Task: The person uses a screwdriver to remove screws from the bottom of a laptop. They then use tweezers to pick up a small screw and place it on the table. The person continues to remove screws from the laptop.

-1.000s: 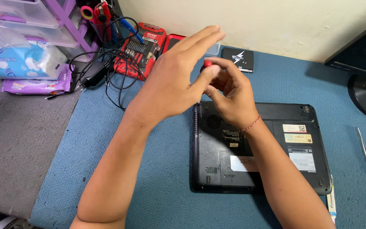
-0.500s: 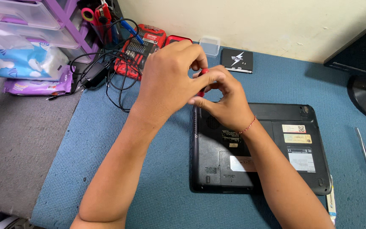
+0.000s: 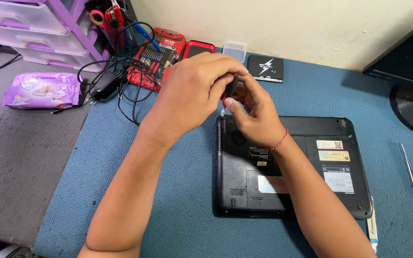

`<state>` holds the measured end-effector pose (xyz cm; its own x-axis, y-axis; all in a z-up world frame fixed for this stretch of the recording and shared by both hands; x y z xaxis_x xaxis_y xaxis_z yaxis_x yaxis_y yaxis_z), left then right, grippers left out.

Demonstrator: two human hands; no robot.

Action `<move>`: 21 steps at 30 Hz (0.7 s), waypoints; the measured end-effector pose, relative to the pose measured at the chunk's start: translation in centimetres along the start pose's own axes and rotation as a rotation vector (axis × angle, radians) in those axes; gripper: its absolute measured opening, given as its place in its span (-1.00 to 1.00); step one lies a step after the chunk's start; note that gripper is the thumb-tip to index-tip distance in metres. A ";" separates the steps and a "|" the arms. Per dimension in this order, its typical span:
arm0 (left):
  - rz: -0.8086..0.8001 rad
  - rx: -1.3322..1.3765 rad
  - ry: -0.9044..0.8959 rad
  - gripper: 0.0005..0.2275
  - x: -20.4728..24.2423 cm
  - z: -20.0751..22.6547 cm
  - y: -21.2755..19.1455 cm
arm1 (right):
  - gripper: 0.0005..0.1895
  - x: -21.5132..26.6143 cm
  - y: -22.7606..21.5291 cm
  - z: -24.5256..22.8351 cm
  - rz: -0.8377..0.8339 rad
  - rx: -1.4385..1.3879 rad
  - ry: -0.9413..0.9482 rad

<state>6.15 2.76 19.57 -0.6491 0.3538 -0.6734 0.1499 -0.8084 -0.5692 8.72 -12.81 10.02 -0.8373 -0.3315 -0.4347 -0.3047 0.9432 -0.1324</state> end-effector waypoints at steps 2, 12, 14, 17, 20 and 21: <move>0.040 -0.091 -0.049 -0.88 0.0 0.0 -0.2 | -0.36 0.1 0.3 -0.6 -0.014 0.044 -0.074; 0.285 -0.399 -0.130 -0.58 0.3 -0.4 1.0 | -0.75 -0.2 -0.4 -0.1 0.064 0.320 -0.185; 0.268 -0.435 -0.102 -0.56 0.2 -0.1 0.8 | -0.56 0.0 -0.4 0.5 0.064 0.131 -0.097; 0.086 -0.208 -0.184 -0.65 0.1 0.1 0.0 | -0.50 -0.1 -0.2 0.3 0.038 0.013 -0.017; 0.011 -0.081 -0.147 -0.75 0.1 -0.1 -0.8 | -0.54 0.3 -0.4 0.4 -0.053 -0.088 0.024; 0.010 -0.081 -0.147 -0.75 0.1 -0.1 -0.7 | -0.54 0.2 -0.3 0.2 -0.052 -0.089 0.024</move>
<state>6.08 3.44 19.86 -0.7484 0.2684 -0.6066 0.2127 -0.7691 -0.6027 8.70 -13.16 9.80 -0.8297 -0.3813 -0.4076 -0.3860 0.9195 -0.0744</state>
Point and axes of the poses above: each hand's wrist, its own x-axis away from the middle knuckle, its own y-axis out of the palm, z = x × y, the point moved 3 cm from there along -x, towards the middle knuckle, and after that the axes turned 6 degrees about z, right-handed, at the moved point
